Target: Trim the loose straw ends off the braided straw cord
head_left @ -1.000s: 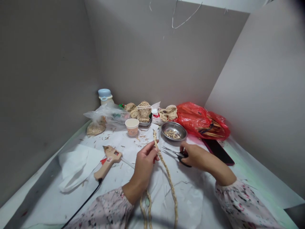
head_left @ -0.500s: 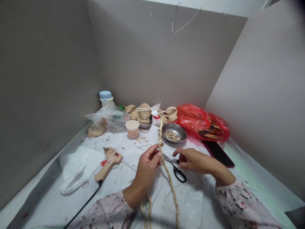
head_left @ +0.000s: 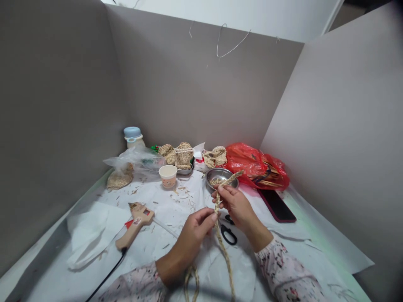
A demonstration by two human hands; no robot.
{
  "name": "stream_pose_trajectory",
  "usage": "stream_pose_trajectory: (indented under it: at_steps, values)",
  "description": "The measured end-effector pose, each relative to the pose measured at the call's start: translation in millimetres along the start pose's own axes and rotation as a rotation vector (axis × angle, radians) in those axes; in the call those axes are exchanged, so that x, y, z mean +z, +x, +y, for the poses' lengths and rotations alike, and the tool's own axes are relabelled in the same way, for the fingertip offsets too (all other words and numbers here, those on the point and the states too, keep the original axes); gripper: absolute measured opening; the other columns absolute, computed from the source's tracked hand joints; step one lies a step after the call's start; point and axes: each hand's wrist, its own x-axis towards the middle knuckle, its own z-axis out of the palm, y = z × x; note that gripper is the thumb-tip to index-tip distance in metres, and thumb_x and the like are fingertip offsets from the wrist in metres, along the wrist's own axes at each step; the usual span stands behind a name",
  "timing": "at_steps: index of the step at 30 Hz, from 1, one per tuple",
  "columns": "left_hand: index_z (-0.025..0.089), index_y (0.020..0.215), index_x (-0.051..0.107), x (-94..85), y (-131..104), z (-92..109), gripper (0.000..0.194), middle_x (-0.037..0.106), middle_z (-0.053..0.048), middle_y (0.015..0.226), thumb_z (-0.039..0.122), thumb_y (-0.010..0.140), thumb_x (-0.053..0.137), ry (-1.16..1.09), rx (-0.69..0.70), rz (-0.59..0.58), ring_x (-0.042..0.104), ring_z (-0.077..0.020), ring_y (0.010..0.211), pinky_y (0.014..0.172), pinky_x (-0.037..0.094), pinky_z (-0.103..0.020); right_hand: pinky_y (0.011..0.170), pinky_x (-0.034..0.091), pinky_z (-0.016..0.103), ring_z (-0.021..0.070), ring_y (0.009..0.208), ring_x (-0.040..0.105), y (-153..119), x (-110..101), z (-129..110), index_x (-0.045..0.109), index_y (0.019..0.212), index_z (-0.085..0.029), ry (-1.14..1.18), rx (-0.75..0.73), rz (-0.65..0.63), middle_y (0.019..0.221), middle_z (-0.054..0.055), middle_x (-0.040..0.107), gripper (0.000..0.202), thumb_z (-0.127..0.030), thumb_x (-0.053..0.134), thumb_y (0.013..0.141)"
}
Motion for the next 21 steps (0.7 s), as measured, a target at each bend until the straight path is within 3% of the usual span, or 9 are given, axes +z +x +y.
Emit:
stream_pose_trajectory:
  at_steps: [3, 6, 13, 21]
  values:
    - [0.015, 0.072, 0.061, -0.4, 1.3, 3.0, 0.029, 0.045, 0.003, 0.060, 0.043, 0.081, 0.058, 0.051, 0.013, 0.023, 0.038, -0.0114, 0.056, 0.052, 0.029, -0.022, 0.058, 0.042, 0.024, 0.0146, 0.070, 0.060, -5.1, 4.6, -3.7, 0.068, 0.095, -0.015, 0.001, -0.018, -0.004, 0.076, 0.004, 0.068, 0.039, -0.045, 0.072, 0.070]
    - [0.016, 0.065, 0.057, 1.6, 1.1, 4.5, 0.032, 0.046, 0.003, 0.058, 0.044, 0.081, 0.056, 0.091, -0.028, -0.017, 0.038, -0.0115, 0.054, 0.053, 0.030, -0.022, 0.059, 0.042, 0.023, 0.0143, 0.071, 0.060, -3.3, 0.8, -8.1, 0.067, 0.095, -0.018, 0.012, -0.068, 0.078, 0.076, 0.003, 0.068, 0.039, -0.049, 0.068, 0.072]
    - [0.015, 0.073, 0.068, 10.3, 1.6, 2.0, 0.027, 0.044, 0.004, 0.055, 0.040, 0.076, 0.058, 0.180, -0.095, -0.068, 0.034, -0.0120, 0.054, 0.051, 0.024, -0.023, 0.054, 0.041, 0.025, 0.0146, 0.059, 0.057, 12.5, -20.5, 5.8, 0.067, 0.085, -0.018, -0.011, -0.137, 0.236, 0.065, 0.000, 0.065, 0.037, -0.053, 0.066, 0.071]
    - [0.015, 0.066, 0.066, 13.0, 0.8, -0.7, 0.024, 0.040, 0.004, 0.053, 0.034, 0.077, 0.056, 0.245, -0.097, -0.100, 0.033, -0.0119, 0.052, 0.050, 0.022, -0.023, 0.052, 0.041, 0.023, 0.0119, 0.056, 0.056, 13.1, -22.5, 17.5, 0.064, 0.083, -0.017, 0.030, -0.123, 0.254, 0.065, 0.001, 0.065, 0.036, -0.052, 0.064, 0.074]
